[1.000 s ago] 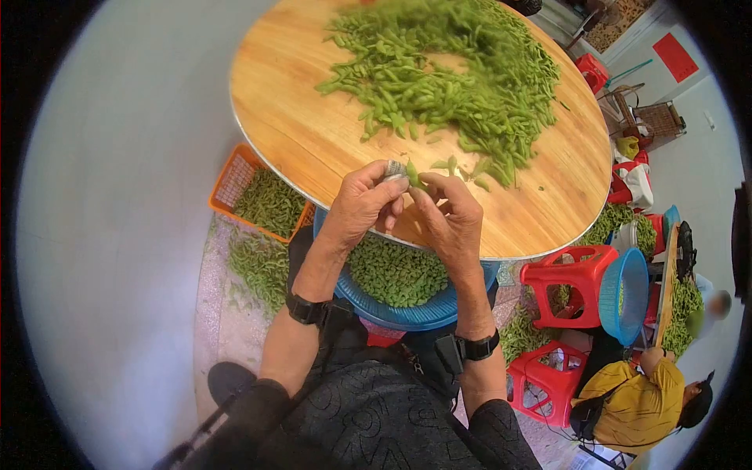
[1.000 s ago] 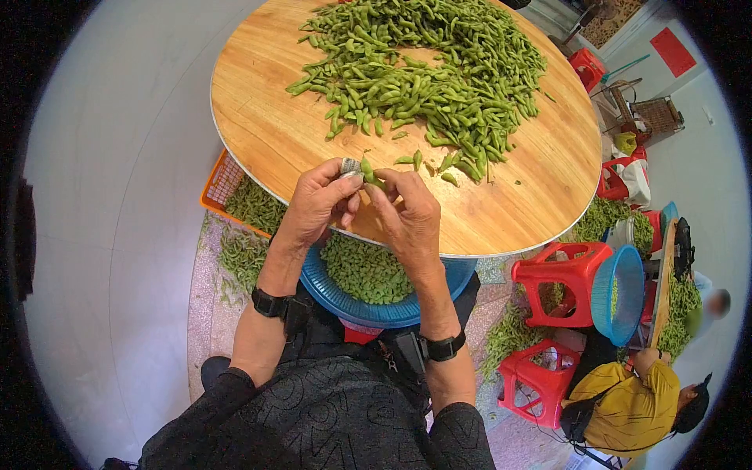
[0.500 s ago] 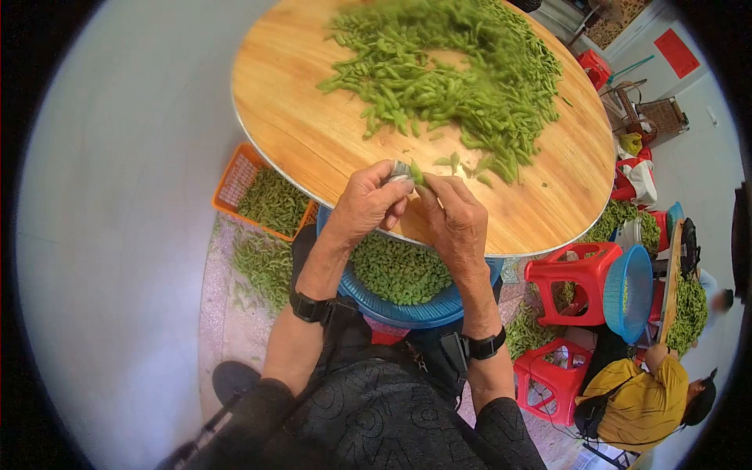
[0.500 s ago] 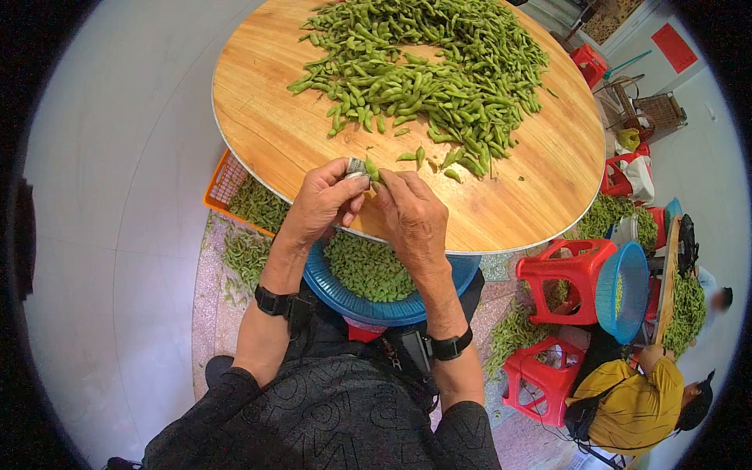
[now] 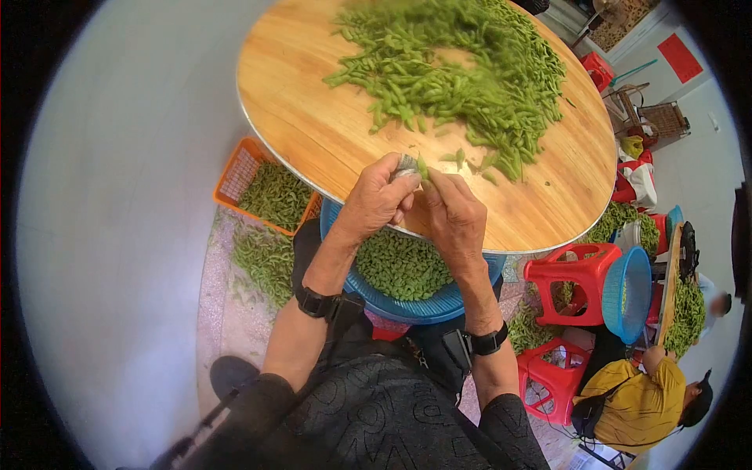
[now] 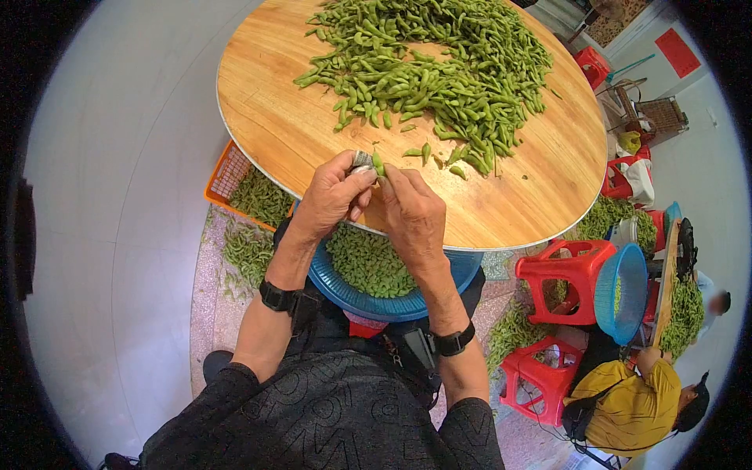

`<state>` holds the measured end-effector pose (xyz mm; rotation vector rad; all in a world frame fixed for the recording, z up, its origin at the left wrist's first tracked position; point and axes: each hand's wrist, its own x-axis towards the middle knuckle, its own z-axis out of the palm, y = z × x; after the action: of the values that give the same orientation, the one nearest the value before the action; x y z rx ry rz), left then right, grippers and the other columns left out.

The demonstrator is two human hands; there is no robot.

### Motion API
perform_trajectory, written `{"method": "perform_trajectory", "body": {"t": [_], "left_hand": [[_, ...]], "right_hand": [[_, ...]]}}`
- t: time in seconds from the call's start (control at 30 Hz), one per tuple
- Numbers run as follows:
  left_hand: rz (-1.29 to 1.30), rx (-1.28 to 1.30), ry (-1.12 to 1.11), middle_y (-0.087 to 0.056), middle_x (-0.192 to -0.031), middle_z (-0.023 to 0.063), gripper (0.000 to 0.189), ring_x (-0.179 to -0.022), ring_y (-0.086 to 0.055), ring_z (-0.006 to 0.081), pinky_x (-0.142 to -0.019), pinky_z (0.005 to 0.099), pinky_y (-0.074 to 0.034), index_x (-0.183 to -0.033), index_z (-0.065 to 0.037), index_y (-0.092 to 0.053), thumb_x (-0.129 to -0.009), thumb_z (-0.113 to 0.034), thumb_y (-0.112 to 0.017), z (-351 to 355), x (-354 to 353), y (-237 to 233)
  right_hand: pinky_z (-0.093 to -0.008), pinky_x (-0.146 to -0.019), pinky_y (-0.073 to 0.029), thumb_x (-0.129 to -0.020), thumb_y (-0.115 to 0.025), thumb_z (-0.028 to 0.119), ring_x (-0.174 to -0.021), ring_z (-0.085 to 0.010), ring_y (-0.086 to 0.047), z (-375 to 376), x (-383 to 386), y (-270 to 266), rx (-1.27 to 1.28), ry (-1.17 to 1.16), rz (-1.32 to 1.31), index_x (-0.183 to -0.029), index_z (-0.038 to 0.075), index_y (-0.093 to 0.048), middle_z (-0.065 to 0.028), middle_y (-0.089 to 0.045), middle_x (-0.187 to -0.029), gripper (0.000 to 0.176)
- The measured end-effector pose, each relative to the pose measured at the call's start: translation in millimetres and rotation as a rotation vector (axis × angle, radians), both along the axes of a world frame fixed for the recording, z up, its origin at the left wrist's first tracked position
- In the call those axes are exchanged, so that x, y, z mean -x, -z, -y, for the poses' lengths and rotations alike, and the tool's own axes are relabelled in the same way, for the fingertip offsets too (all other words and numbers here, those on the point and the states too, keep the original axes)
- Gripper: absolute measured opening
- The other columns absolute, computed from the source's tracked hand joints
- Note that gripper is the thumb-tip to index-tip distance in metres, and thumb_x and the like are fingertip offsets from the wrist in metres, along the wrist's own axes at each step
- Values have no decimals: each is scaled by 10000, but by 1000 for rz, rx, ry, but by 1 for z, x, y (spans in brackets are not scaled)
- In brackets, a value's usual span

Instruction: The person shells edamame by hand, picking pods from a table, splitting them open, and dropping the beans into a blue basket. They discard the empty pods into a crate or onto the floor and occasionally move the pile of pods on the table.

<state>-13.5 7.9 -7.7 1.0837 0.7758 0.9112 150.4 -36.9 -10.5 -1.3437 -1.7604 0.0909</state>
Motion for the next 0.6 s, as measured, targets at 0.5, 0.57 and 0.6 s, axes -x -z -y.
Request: {"method": "perform_trajectory", "body": {"t": [0.5,0.57,0.6], "left_hand": [[-27,-70,15,-543,-667,-26,114,-516,-477,45,-451,224,-387,-989,-37,-596,-1010,-148,-611,0,-1,4],[-15,-68,59,-541,-663,-25,114,-513,-478,45,-449,223,-383,-989,-40,-603,-1007,-152,-615,-1,1,4],[-15,-65,62,-541,-663,-25,114,-513,-478,45,-449,223,-383,-989,-40,-603,-1007,-152,-615,-1,2,3]], "right_hand": [[-218,-629,-545,-1015,-646,170,-758,-100,-693,-10,-20,-9,692,-217,-819,-1152,-51,-706,-70,-744,-884,267],[-221,-619,-548,-1001,-655,166,-755,-106,-703,-11,-22,-9,730,-225,-830,-1094,-53,-692,-75,-740,-873,242],[-221,-619,-548,-1001,-655,166,-755,-106,-703,-11,-24,-10,731,-221,-832,-1094,-53,-692,-75,-740,-873,242]]}}
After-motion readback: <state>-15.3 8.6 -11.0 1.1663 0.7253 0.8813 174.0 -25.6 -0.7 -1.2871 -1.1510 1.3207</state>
